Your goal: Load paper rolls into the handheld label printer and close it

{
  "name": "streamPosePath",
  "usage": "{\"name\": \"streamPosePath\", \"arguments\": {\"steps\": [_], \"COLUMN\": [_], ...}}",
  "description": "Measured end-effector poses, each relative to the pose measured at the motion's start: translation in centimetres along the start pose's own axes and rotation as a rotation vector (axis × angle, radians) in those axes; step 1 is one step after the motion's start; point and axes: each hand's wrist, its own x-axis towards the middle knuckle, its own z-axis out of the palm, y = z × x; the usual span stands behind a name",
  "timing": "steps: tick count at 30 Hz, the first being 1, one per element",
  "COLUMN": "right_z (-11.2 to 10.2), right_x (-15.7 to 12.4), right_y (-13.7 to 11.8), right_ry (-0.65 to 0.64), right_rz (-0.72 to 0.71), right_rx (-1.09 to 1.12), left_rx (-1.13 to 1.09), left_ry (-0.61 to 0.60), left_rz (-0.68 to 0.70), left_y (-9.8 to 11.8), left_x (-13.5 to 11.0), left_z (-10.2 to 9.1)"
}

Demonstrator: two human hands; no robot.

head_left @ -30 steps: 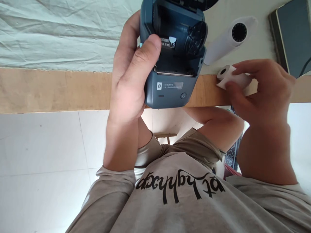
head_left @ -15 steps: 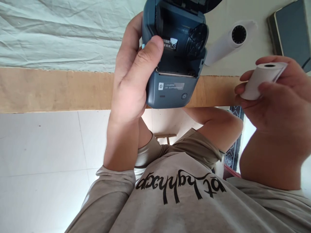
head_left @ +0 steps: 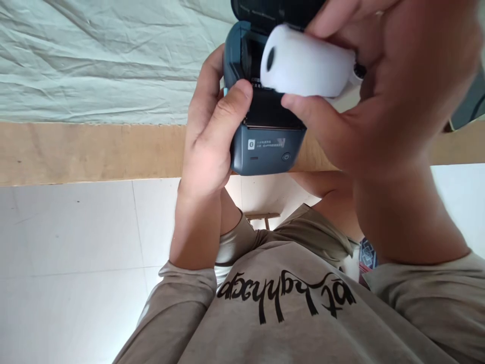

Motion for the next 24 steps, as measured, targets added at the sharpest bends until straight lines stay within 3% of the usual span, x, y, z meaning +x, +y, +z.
{"name": "streamPosePath", "arguments": {"steps": [3, 5, 9, 12, 16, 19, 24], "right_z": [0.8, 1.0, 1.3, 1.8, 1.9, 1.6, 1.1], "right_x": [0.1, -0.2, -0.4, -0.2, -0.2, -0.5, -0.3], "right_y": [-1.0, -1.0, 0.3, 0.8, 0.6, 0.7, 0.7], "right_ry": [0.028, 0.071, 0.161, 0.139, 0.076, 0.136, 0.228], "right_rz": [-0.264, -0.374, -0.461, -0.554, -0.595, -0.616, -0.486], "right_rx": [-0.319, -0.418, -0.326, -0.176, -0.123, -0.236, -0.526], "left_rx": [0.009, 0.014, -0.002, -0.024, 0.013, 0.031, -0.002], "left_ry": [0.003, 0.005, 0.006, 0.019, 0.034, 0.032, 0.012], "left_rz": [-0.014, -0.019, -0.018, -0.020, -0.007, -0.004, -0.030], "left_y": [0.1, 0.2, 0.4, 0.4, 0.2, 0.1, 0.0], "left_x": [0.0, 0.0, 0.0, 0.0, 0.0, 0.0, 0.0], "left_z": [0.0, 0.1, 0.3, 0.3, 0.2, 0.1, 0.2]}}
